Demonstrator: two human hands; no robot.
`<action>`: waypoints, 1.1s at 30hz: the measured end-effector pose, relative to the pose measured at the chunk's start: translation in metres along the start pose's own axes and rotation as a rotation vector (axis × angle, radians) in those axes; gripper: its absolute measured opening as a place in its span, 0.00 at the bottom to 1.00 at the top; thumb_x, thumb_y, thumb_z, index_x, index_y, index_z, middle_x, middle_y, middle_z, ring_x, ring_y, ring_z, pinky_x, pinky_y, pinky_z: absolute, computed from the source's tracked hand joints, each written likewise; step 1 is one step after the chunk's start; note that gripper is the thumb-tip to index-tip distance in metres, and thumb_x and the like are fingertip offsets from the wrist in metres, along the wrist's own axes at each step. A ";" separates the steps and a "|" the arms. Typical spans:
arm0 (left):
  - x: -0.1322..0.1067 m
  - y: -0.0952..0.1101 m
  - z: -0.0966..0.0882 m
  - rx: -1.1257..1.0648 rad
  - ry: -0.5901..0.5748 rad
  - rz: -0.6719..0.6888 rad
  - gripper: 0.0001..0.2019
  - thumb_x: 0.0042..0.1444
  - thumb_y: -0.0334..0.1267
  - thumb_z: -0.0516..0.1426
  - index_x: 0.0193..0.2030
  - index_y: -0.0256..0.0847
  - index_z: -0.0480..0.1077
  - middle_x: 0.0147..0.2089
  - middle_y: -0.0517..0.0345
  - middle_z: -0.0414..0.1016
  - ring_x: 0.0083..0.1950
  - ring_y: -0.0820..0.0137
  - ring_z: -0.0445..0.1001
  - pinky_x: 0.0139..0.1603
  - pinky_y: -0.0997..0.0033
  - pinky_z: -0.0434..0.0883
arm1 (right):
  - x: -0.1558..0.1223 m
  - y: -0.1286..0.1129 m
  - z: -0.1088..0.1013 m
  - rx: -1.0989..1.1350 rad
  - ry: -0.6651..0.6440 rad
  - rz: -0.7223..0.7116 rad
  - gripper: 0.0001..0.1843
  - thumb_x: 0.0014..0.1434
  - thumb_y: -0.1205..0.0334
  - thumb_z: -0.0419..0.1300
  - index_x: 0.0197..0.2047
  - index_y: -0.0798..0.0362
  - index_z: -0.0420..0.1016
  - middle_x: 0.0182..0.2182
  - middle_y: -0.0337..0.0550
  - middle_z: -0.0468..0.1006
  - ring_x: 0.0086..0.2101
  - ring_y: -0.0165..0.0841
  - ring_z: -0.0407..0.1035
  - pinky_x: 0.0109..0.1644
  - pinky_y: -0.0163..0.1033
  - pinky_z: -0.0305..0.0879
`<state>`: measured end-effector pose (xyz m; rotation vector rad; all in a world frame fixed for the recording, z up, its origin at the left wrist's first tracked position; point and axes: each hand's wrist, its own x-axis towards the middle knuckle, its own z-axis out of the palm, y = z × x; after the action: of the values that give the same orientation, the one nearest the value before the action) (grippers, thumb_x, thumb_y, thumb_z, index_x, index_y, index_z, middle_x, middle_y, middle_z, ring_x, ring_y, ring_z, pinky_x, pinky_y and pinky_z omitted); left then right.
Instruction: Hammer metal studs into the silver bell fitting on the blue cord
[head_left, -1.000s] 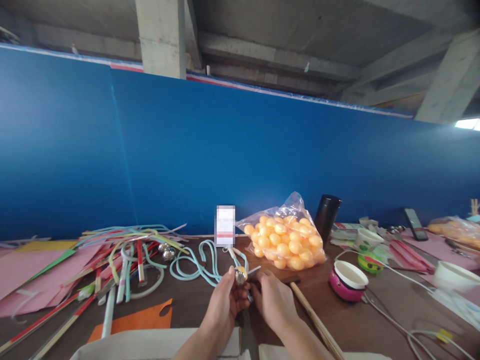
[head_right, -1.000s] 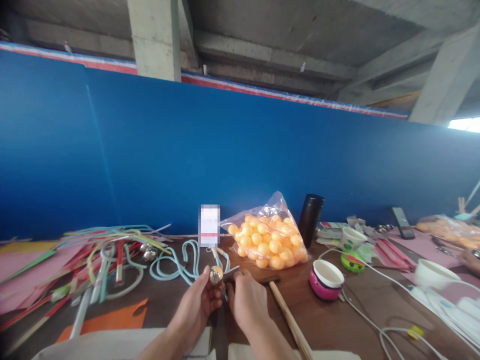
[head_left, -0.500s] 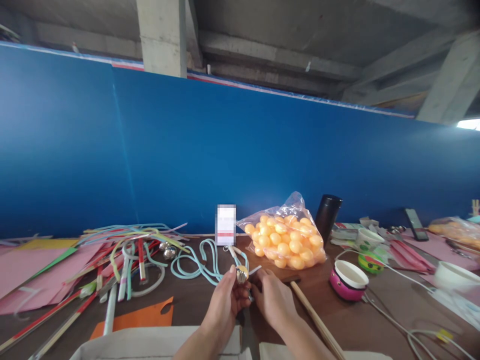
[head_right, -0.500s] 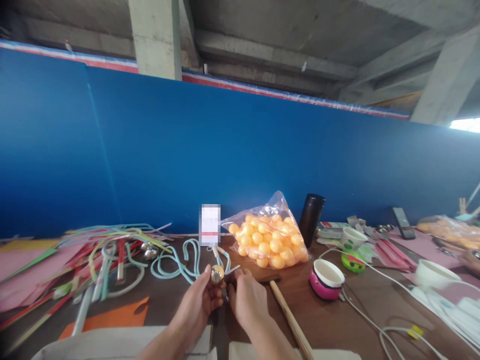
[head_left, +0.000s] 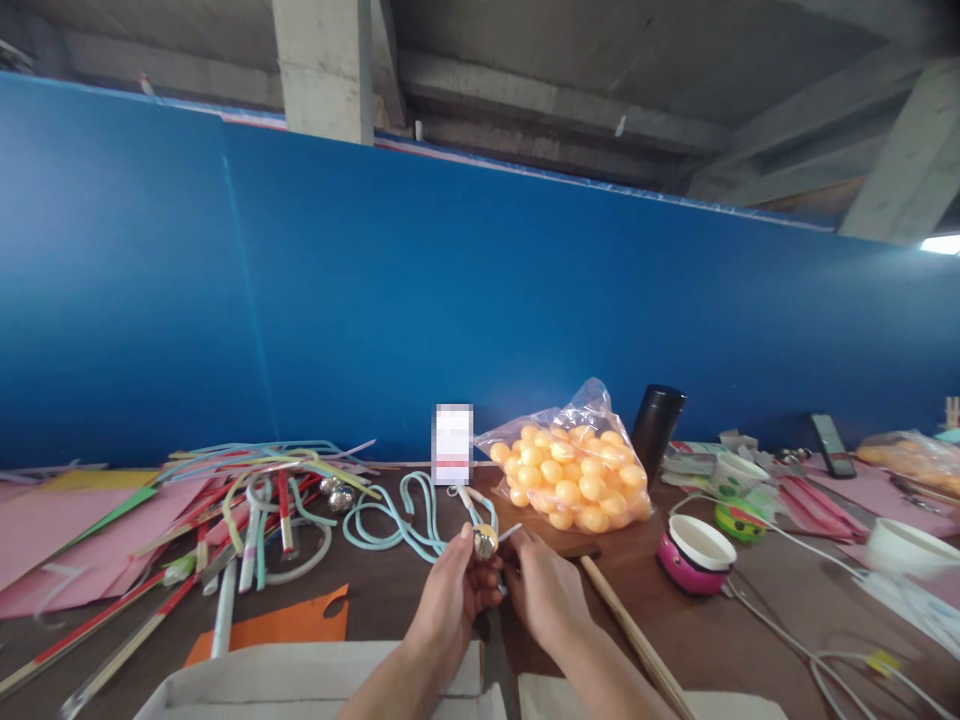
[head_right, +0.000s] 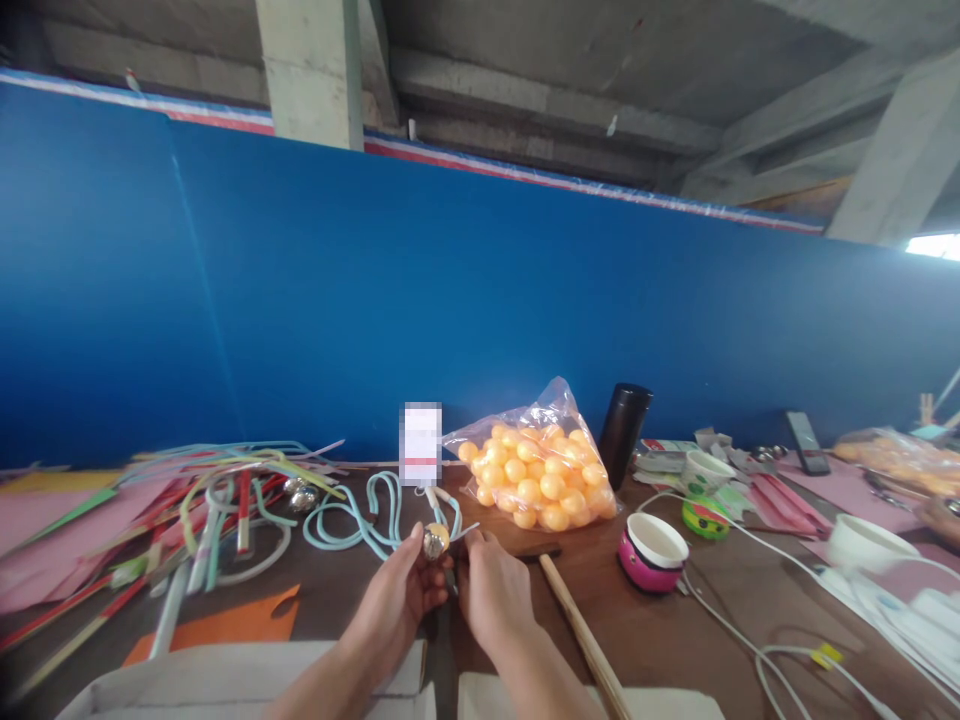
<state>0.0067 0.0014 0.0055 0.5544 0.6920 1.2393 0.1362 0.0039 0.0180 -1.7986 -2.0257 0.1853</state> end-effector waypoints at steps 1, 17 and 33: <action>-0.001 0.001 0.000 -0.011 -0.001 -0.004 0.17 0.55 0.49 0.55 0.33 0.34 0.68 0.27 0.54 0.71 0.24 0.75 0.67 0.24 0.75 0.68 | 0.000 0.000 0.000 0.010 0.007 0.003 0.07 0.57 0.66 0.51 0.37 0.49 0.68 0.34 0.41 0.76 0.32 0.35 0.73 0.29 0.34 0.52; 0.000 0.009 -0.005 -0.169 0.039 -0.059 0.15 0.56 0.47 0.56 0.34 0.33 0.70 0.30 0.53 0.73 0.26 0.74 0.71 0.29 0.74 0.72 | 0.003 -0.004 -0.001 1.461 -0.098 0.340 0.10 0.53 0.57 0.61 0.36 0.54 0.72 0.21 0.33 0.65 0.21 0.24 0.61 0.22 0.28 0.59; 0.000 0.010 -0.007 -0.225 -0.033 -0.085 0.15 0.56 0.46 0.56 0.33 0.33 0.70 0.28 0.54 0.73 0.26 0.75 0.71 0.28 0.76 0.72 | -0.001 -0.009 -0.005 1.763 -0.215 0.378 0.11 0.49 0.61 0.67 0.28 0.56 0.69 0.23 0.35 0.69 0.21 0.21 0.61 0.21 0.25 0.60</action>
<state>-0.0052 0.0045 0.0082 0.3553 0.5341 1.2068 0.1296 0.0010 0.0258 -0.8295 -0.7381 1.6453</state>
